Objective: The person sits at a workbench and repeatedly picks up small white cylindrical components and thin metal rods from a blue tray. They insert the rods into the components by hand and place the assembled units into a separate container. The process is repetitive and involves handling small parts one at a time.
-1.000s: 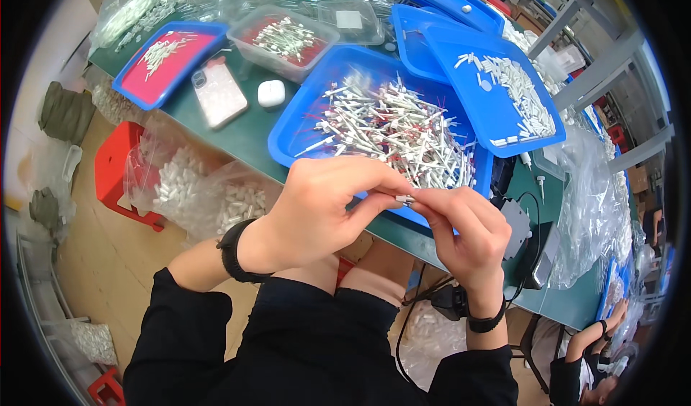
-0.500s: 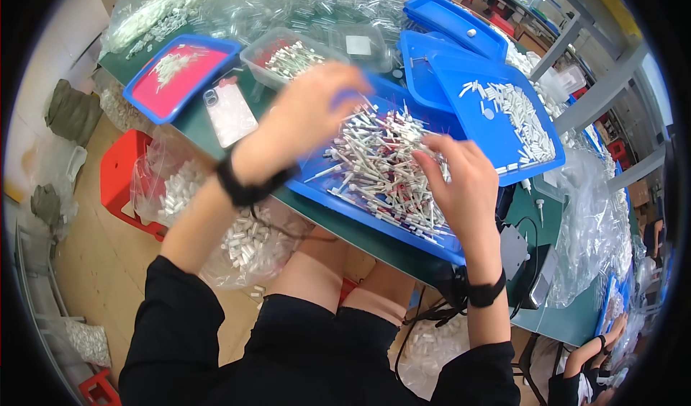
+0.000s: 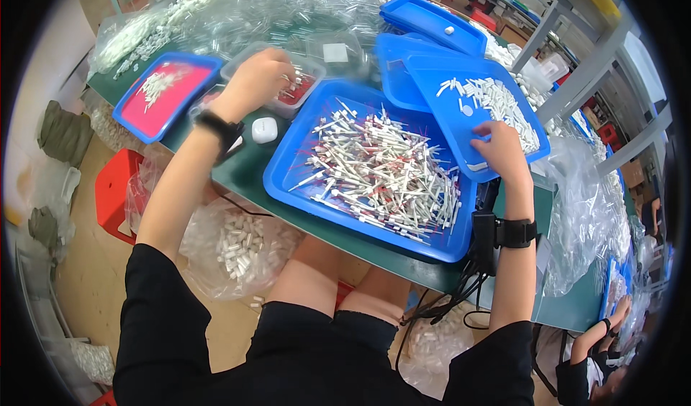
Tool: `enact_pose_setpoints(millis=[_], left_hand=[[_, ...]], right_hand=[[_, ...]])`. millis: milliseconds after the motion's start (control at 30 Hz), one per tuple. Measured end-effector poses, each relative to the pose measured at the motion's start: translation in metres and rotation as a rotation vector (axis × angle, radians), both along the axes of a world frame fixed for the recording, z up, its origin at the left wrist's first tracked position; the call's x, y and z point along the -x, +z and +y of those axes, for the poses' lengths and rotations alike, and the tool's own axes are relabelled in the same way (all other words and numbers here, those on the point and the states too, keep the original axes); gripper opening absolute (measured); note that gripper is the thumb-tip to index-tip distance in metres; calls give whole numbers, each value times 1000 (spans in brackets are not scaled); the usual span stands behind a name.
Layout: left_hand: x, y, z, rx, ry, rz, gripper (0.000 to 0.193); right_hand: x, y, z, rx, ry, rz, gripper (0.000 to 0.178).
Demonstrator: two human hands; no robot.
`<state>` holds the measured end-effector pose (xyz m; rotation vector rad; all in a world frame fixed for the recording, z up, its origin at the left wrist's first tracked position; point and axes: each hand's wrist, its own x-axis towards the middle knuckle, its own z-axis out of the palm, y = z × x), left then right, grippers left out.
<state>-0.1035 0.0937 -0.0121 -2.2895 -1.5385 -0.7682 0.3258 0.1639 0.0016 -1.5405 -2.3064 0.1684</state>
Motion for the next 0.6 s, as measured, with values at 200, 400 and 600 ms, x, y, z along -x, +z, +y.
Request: enact_pose_setpoints(millis=[200, 400, 600], left_hand=[[-14, 15, -19, -27, 31, -585, 17], [-69, 40, -62, 407, -167, -1251, 29], [-122, 32, -92, 743, -596, -1593, 24]], right_hand=[[-1, 18, -23, 89, 203, 145, 20], [9, 20, -27, 117, 273, -36, 20], [17, 5, -4, -41, 203, -73, 11]])
